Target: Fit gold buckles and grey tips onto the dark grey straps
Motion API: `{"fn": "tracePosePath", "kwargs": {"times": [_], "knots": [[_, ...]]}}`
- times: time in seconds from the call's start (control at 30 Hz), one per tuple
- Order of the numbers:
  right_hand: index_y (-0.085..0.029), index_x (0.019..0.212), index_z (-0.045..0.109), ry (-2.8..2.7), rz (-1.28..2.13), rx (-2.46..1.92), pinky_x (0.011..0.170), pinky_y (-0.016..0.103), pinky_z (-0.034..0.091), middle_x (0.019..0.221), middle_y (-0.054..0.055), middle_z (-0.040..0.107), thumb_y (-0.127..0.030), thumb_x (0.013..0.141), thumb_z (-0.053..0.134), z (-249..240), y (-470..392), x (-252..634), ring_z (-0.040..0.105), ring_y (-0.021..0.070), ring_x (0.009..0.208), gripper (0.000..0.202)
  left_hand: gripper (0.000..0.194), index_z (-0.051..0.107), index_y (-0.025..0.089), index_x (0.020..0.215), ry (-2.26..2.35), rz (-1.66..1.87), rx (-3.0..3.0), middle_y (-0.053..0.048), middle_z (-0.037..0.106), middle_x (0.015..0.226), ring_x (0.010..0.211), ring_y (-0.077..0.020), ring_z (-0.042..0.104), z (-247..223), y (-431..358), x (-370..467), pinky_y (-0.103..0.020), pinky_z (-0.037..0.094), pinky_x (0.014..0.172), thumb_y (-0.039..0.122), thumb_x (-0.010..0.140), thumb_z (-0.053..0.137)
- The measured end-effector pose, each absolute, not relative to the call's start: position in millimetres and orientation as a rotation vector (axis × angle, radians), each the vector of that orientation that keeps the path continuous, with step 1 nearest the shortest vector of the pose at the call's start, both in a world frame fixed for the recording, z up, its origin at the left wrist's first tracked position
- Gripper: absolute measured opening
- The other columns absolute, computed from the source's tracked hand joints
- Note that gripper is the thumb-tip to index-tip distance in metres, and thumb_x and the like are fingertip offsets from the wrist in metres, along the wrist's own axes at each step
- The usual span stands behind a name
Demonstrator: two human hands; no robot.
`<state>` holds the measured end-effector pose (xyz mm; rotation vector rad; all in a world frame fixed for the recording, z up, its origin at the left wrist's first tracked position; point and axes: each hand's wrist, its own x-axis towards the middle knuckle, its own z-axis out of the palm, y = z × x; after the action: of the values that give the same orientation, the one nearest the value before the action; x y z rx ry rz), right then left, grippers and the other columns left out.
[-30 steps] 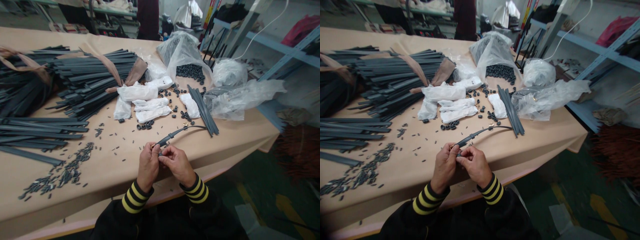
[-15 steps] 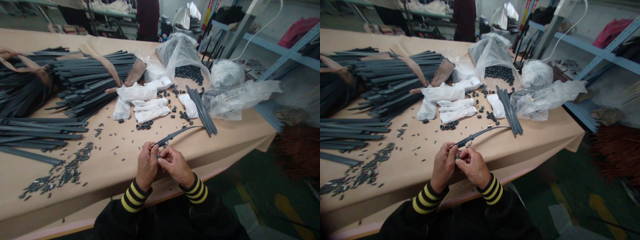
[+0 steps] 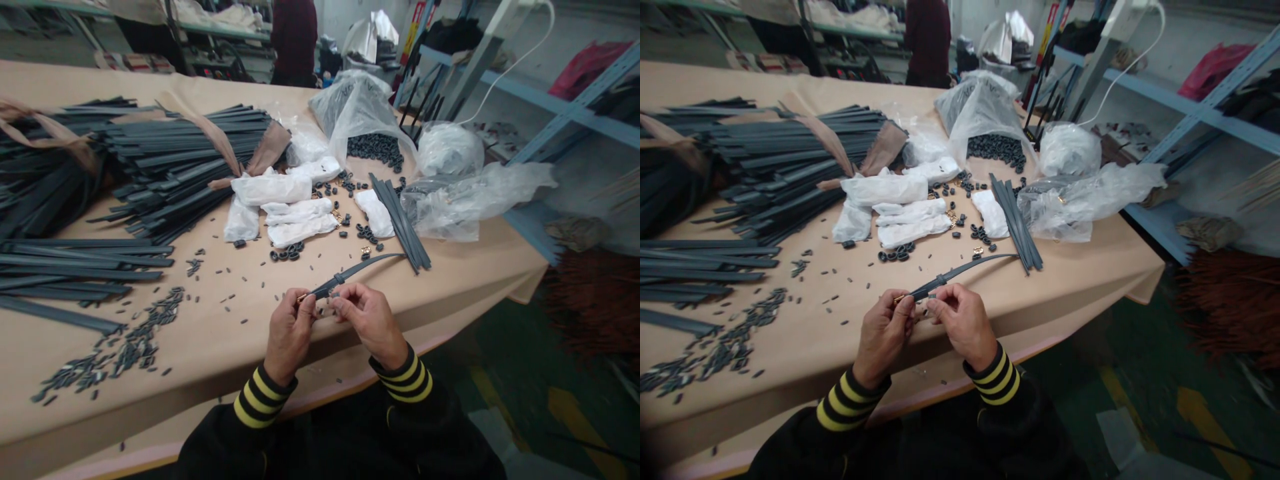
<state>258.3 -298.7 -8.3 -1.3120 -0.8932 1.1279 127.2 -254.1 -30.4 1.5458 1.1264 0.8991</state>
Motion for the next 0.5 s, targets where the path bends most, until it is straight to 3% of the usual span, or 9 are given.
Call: {"fn": "tracePosePath", "kwargs": {"times": [0.1,0.23,0.37,0.5], "knots": [[-0.014,0.076,0.055,-0.928,0.974,-1.425,0.06,0.025,0.047,0.068,0.002,0.058,-0.029,0.073,0.06,-11.3,-295.9,257.2,0.056,0.012,0.06,0.016,0.014,0.049,0.019,0.081,1.103,0.907,1.527,0.005,0.049,0.059,0.046,-0.0074,0.044,-32.0,-255.0,126.8,-0.019,0.036,0.046,0.032,0.084,0.044],[-0.013,0.077,0.056,-0.989,0.941,-1.439,0.06,0.024,0.045,0.066,0.002,0.058,-0.027,0.075,0.057,-12.4,-295.1,255.1,0.055,0.0121,0.061,0.014,0.015,0.049,0.019,0.08,1.069,0.9,1.518,0.004,0.049,0.059,0.046,-0.0071,0.044,-31.8,-255.1,126.1,-0.019,0.036,0.045,0.032,0.084,0.044],[-0.014,0.076,0.058,-1.051,0.93,-1.437,0.062,0.024,0.045,0.07,0.002,0.059,-0.026,0.075,0.057,-11.6,-295.5,257.2,0.055,0.0117,0.062,0.012,0.013,0.049,0.018,0.079,1.053,0.874,1.513,0.005,0.047,0.058,0.046,-0.0068,0.043,-32.1,-253.6,124.3,-0.018,0.035,0.044,0.031,0.083,0.046],[-0.015,0.087,0.057,-1.019,0.958,-1.411,0.069,0.026,0.048,0.08,0.003,0.062,-0.024,0.072,0.061,-12.9,-296.2,260.1,0.059,0.014,0.073,0.018,0.013,0.05,0.018,0.078,1.008,0.813,1.514,0.005,0.046,0.057,0.045,-0.0065,0.041,-32.1,-251.5,122.1,-0.018,0.033,0.043,0.03,0.082,0.047]]}}
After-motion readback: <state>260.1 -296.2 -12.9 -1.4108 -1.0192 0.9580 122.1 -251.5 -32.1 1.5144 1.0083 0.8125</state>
